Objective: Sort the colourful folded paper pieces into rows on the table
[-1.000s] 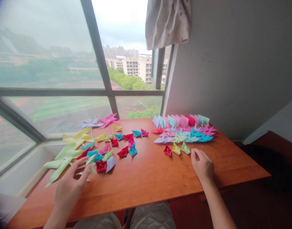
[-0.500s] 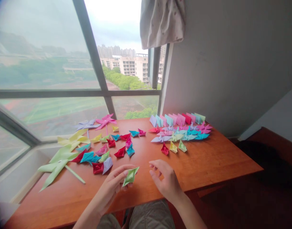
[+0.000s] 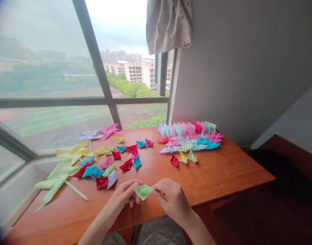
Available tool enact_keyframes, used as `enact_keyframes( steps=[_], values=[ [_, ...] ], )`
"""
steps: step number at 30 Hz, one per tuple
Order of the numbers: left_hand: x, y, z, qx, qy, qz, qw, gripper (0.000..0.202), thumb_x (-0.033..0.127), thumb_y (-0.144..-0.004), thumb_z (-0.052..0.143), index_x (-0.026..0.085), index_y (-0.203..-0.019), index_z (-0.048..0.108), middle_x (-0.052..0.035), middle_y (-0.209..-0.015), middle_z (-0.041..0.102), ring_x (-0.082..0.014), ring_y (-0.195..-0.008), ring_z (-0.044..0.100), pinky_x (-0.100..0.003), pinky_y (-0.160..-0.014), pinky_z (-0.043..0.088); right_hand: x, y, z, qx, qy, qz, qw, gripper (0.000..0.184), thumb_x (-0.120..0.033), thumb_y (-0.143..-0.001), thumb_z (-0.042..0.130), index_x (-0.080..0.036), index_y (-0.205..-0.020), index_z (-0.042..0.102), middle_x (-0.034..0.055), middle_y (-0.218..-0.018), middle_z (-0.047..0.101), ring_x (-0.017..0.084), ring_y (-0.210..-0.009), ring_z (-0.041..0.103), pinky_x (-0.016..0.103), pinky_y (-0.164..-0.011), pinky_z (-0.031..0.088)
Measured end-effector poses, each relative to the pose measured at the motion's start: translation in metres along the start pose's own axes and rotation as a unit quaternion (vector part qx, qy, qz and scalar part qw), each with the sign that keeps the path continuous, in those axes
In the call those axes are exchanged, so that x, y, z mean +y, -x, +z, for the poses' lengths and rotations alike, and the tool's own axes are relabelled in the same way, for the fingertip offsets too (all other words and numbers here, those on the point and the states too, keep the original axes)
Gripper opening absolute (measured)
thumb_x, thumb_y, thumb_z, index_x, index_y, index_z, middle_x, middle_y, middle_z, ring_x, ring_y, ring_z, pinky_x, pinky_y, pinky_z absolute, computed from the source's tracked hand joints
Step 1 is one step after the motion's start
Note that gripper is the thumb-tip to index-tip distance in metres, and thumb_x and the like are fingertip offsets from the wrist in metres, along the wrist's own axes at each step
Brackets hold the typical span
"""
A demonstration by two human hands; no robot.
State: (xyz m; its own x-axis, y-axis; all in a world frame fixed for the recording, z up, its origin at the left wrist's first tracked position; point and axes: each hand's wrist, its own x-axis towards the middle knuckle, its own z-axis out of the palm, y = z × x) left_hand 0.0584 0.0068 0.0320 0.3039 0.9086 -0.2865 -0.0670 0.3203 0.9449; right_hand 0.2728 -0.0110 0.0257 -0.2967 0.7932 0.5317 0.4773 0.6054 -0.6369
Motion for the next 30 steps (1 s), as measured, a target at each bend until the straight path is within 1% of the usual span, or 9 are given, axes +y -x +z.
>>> enact_keyframes(
  steps=[2, 5, 9, 11, 13, 16, 19, 27, 30],
  values=[
    [-0.003, -0.002, -0.005, 0.036, -0.039, 0.045, 0.998, 0.041, 0.052, -0.081, 0.065, 0.014, -0.095, 0.069, -0.0049, -0.077, 0.068, -0.0113, -0.058, 0.056, -0.017, -0.046, 0.038, 0.009, 0.004, -0.014, 0.040, 0.031, 0.023, 0.998, 0.012, -0.019, -0.092, 0.054, -0.022, -0.092, 0.066, 0.0027, -0.080, 0.067, 0.014, -0.069, 0.061, 0.024, -0.065, 0.050],
    [-0.010, -0.002, -0.012, 0.048, -0.081, 0.081, 0.992, 0.039, 0.050, -0.081, 0.065, 0.015, -0.097, 0.069, -0.0054, -0.082, 0.068, -0.0131, -0.061, 0.057, -0.019, -0.047, 0.040, 0.034, 0.011, -0.045, 0.131, 0.118, 0.064, 0.982, 0.013, -0.026, -0.092, 0.054, -0.021, -0.091, 0.066, 0.0043, -0.084, 0.069, 0.015, -0.068, 0.063, 0.026, -0.067, 0.051],
    [-0.021, 0.002, -0.016, 0.032, -0.124, 0.097, 0.987, 0.034, 0.047, -0.084, 0.063, 0.017, -0.099, 0.069, -0.0050, -0.083, 0.067, -0.0156, -0.066, 0.060, -0.021, -0.052, 0.045, 0.083, 0.024, -0.092, 0.229, 0.278, 0.110, 0.926, 0.022, -0.035, -0.092, 0.052, -0.020, -0.090, 0.068, 0.0075, -0.086, 0.071, 0.017, -0.066, 0.064, 0.028, -0.066, 0.050],
    [-0.024, 0.003, -0.016, 0.028, -0.136, 0.103, 0.985, 0.032, 0.045, -0.086, 0.062, 0.017, -0.101, 0.069, -0.0051, -0.085, 0.067, -0.0160, -0.068, 0.060, -0.022, -0.054, 0.045, 0.108, 0.031, -0.111, 0.243, 0.338, 0.115, 0.902, 0.025, -0.037, -0.092, 0.051, -0.018, -0.091, 0.068, 0.0084, -0.087, 0.072, 0.018, -0.067, 0.064, 0.027, -0.066, 0.049],
    [-0.024, 0.004, -0.016, 0.026, -0.142, 0.106, 0.984, 0.031, 0.044, -0.087, 0.060, 0.018, -0.101, 0.069, -0.0055, -0.086, 0.068, -0.0165, -0.070, 0.060, -0.022, -0.055, 0.045, 0.130, 0.037, -0.122, 0.228, 0.380, 0.113, 0.889, 0.025, -0.035, -0.092, 0.050, -0.018, -0.091, 0.068, 0.0080, -0.088, 0.072, 0.017, -0.068, 0.064, 0.027, -0.067, 0.048],
    [-0.022, 0.004, -0.016, 0.024, -0.141, 0.105, 0.984, 0.032, 0.045, -0.087, 0.060, 0.018, -0.100, 0.069, -0.0058, -0.086, 0.068, -0.0167, -0.070, 0.060, -0.022, -0.055, 0.046, 0.153, 0.040, -0.128, 0.193, 0.428, 0.107, 0.876, 0.024, -0.031, -0.091, 0.048, -0.018, -0.091, 0.068, 0.0067, -0.086, 0.071, 0.018, -0.072, 0.064, 0.027, -0.068, 0.047],
    [-0.019, 0.005, -0.017, 0.024, -0.129, 0.098, 0.986, 0.035, 0.048, -0.085, 0.061, 0.017, -0.099, 0.069, -0.0058, -0.084, 0.067, -0.0169, -0.069, 0.059, -0.022, -0.055, 0.045, 0.167, 0.040, -0.126, 0.168, 0.462, 0.097, 0.865, 0.024, -0.028, -0.091, 0.046, -0.018, -0.090, 0.067, 0.0066, -0.084, 0.070, 0.019, -0.076, 0.064, 0.027, -0.070, 0.045],
    [-0.018, 0.006, -0.017, 0.034, -0.116, 0.086, 0.989, 0.037, 0.051, -0.081, 0.064, 0.018, -0.097, 0.071, -0.0053, -0.083, 0.068, -0.0175, -0.069, 0.059, -0.023, -0.055, 0.045, 0.179, 0.043, -0.120, 0.157, 0.485, 0.095, 0.855, 0.026, -0.029, -0.092, 0.045, -0.018, -0.091, 0.068, 0.0079, -0.082, 0.069, 0.019, -0.077, 0.062, 0.028, -0.069, 0.044],
    [-0.018, 0.006, -0.016, 0.038, -0.117, 0.083, 0.989, 0.037, 0.051, -0.081, 0.064, 0.019, -0.096, 0.071, -0.0051, -0.082, 0.068, -0.0176, -0.069, 0.059, -0.023, -0.055, 0.046, 0.179, 0.043, -0.121, 0.152, 0.476, 0.095, 0.861, 0.026, -0.028, -0.092, 0.044, -0.018, -0.092, 0.068, 0.0087, -0.083, 0.069, 0.019, -0.078, 0.063, 0.028, -0.071, 0.046]
  ],
)
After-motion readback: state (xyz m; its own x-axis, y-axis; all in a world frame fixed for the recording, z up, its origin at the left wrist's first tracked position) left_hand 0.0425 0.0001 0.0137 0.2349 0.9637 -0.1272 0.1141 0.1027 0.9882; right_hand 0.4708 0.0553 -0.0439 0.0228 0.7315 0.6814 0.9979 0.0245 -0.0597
